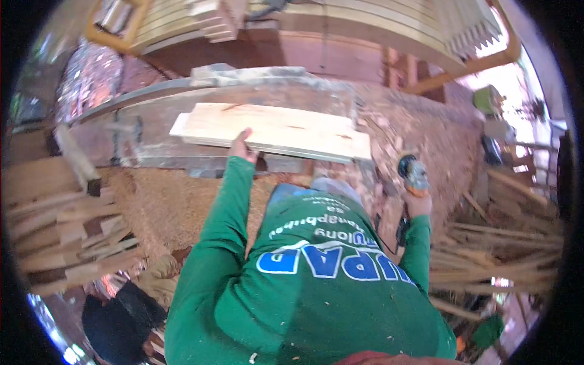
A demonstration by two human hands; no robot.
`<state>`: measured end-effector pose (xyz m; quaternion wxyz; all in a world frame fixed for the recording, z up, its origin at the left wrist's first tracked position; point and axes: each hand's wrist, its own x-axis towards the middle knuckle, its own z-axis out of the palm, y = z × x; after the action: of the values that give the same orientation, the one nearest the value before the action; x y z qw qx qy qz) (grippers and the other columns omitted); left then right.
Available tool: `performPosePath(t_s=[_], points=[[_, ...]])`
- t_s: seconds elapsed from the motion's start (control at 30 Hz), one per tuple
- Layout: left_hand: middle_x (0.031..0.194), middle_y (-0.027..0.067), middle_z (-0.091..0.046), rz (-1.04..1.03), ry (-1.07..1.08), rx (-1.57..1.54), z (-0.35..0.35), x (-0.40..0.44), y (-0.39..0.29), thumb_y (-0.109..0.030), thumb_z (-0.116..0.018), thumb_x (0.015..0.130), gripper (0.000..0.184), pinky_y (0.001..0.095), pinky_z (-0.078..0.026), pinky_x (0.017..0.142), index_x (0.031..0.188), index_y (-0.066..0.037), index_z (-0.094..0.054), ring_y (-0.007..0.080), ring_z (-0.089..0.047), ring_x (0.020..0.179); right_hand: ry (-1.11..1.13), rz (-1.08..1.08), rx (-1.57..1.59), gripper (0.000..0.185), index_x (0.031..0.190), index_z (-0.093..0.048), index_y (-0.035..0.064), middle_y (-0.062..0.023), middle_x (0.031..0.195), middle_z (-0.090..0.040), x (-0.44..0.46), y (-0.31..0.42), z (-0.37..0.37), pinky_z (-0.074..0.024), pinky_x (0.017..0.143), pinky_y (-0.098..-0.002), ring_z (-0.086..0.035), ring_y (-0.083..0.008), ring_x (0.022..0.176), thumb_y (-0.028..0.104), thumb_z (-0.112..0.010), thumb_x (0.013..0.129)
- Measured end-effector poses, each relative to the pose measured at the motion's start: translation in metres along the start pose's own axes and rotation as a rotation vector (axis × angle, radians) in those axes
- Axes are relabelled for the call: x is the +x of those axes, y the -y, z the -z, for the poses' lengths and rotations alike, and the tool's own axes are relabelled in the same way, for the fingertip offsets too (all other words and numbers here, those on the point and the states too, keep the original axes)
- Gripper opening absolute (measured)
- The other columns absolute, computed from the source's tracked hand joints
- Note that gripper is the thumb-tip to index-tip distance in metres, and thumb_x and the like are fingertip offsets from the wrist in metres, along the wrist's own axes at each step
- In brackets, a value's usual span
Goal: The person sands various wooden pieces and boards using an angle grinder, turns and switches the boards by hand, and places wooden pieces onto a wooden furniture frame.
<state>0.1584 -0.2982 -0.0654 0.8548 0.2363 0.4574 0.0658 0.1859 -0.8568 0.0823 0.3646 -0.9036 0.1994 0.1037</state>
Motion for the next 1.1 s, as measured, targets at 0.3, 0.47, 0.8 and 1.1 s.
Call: performPosePath(t_s=[0.3,0.47,0.8,1.1], points=[[0.127,0.021,-0.068,0.613,-0.128,1.389,0.0,-0.043,-0.022,-0.044,-0.084,0.085,0.064,0.0497,-0.058,0.094,0.13,-0.004,-0.061,0.0278,-0.07,0.109,0.147,0.001,-0.101,0.05,0.106,-0.076,0.0046,-0.0142,0.096,-0.078,0.015,-0.02,-0.019,-0.0592,0.084,-0.0406,-0.077,-0.0258,0.092,0.032,-0.087,0.067],[0.154,0.0263,-0.046,-0.233,0.101,2.2,-0.045,-0.051,-0.041,-0.055,-0.086,0.076,0.098,0.0516,-0.047,0.11,0.143,0.007,-0.049,0.0357,-0.05,0.138,0.44,0.065,-0.222,0.051,0.105,-0.075,0.0037,-0.0165,0.096,-0.078,0.036,0.0,-0.053,-0.0593,0.085,-0.041,-0.077,-0.0286,0.093,0.034,-0.088,0.067],[0.173,0.0269,-0.006,0.261,-0.024,2.738,-0.143,-0.026,0.018,-0.066,-0.084,0.074,0.138,0.0768,-0.015,0.119,0.164,0.007,-0.009,0.0544,0.004,0.157,0.59,0.115,-0.49,0.059,0.111,-0.072,0.0076,-0.0217,0.103,-0.076,0.05,0.056,-0.058,-0.0588,0.089,-0.0473,-0.073,-0.0398,0.098,0.044,-0.086,0.066],[0.169,0.0346,-0.005,0.184,0.02,2.764,-0.147,-0.033,0.015,-0.067,-0.078,0.081,0.116,0.0789,-0.022,0.116,0.156,0.01,-0.034,0.0627,0.001,0.153,0.58,0.254,-0.583,0.051,0.107,-0.073,0.0085,-0.0197,0.101,-0.076,0.093,0.1,-0.071,-0.0598,0.085,-0.0467,-0.073,-0.0393,0.094,0.04,-0.083,0.068]])
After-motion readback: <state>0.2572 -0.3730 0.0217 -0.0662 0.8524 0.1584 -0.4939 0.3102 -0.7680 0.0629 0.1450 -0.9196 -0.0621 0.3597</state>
